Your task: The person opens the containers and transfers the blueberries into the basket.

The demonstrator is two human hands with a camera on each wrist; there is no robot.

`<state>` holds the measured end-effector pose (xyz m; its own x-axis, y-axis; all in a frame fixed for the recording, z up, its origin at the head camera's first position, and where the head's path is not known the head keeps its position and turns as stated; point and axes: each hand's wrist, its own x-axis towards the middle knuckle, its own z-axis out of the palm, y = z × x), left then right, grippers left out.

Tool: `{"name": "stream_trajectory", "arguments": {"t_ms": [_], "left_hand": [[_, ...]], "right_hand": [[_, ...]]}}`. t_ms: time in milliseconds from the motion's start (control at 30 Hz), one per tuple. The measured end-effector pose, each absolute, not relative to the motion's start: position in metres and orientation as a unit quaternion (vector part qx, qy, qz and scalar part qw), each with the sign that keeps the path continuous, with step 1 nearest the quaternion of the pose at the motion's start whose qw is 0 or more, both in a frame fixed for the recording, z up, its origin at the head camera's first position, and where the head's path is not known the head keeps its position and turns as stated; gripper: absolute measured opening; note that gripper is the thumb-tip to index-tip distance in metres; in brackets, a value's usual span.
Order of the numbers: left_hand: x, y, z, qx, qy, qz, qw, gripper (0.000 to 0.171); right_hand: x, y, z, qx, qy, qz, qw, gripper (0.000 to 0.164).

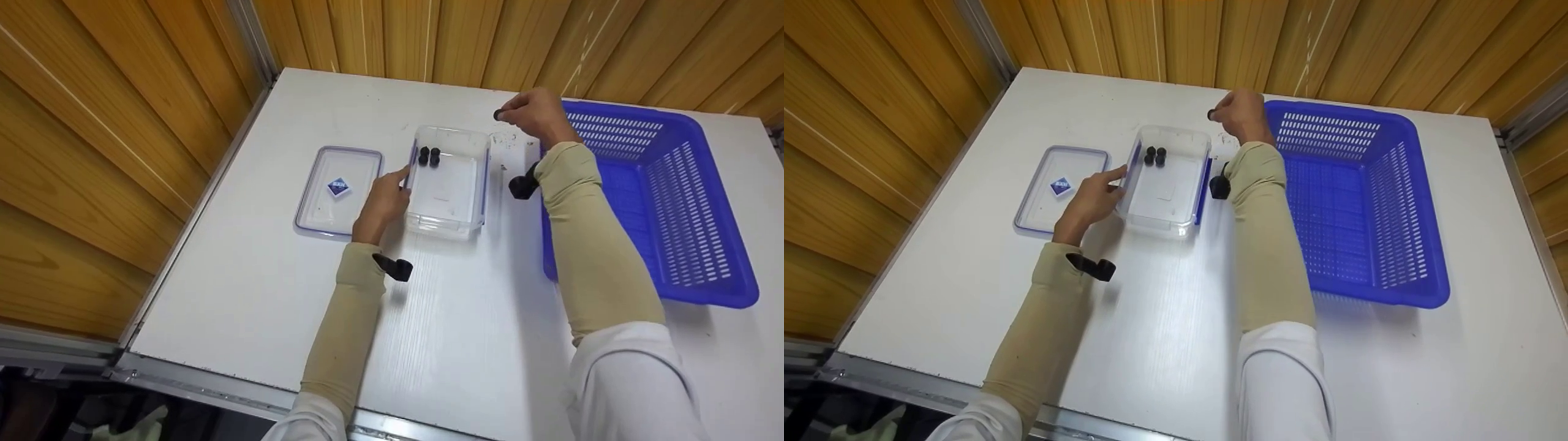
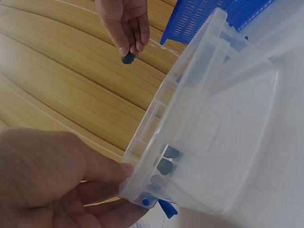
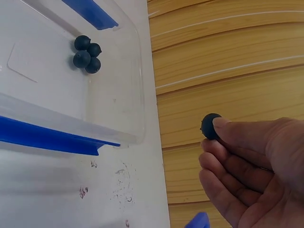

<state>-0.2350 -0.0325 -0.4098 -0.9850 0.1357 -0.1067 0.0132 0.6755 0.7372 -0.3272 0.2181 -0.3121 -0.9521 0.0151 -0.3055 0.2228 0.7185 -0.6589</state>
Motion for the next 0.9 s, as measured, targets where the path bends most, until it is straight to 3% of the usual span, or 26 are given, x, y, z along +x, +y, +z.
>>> {"name": "stream_trajectory", "arguments": {"t_ms": [400, 600, 900], "left_hand": [[-0.237, -0.035, -0.41, 0.041, 0.915, 0.395, 0.075, 0.049], [-0.235, -0.038, -0.41, 0.047, 0.917, 0.391, 0.068, 0.049], [-0.235, -0.038, -0.41, 0.047, 0.918, 0.389, 0.067, 0.049]], "right_hand": [[-0.322, 0.256, -0.309, 0.11, 0.893, -0.417, 0.131, 0.048], [-0.319, 0.275, -0.315, 0.127, 0.886, -0.437, 0.091, 0.049], [-0.309, 0.313, -0.341, 0.129, 0.871, -0.473, 0.035, 0.037]]}}
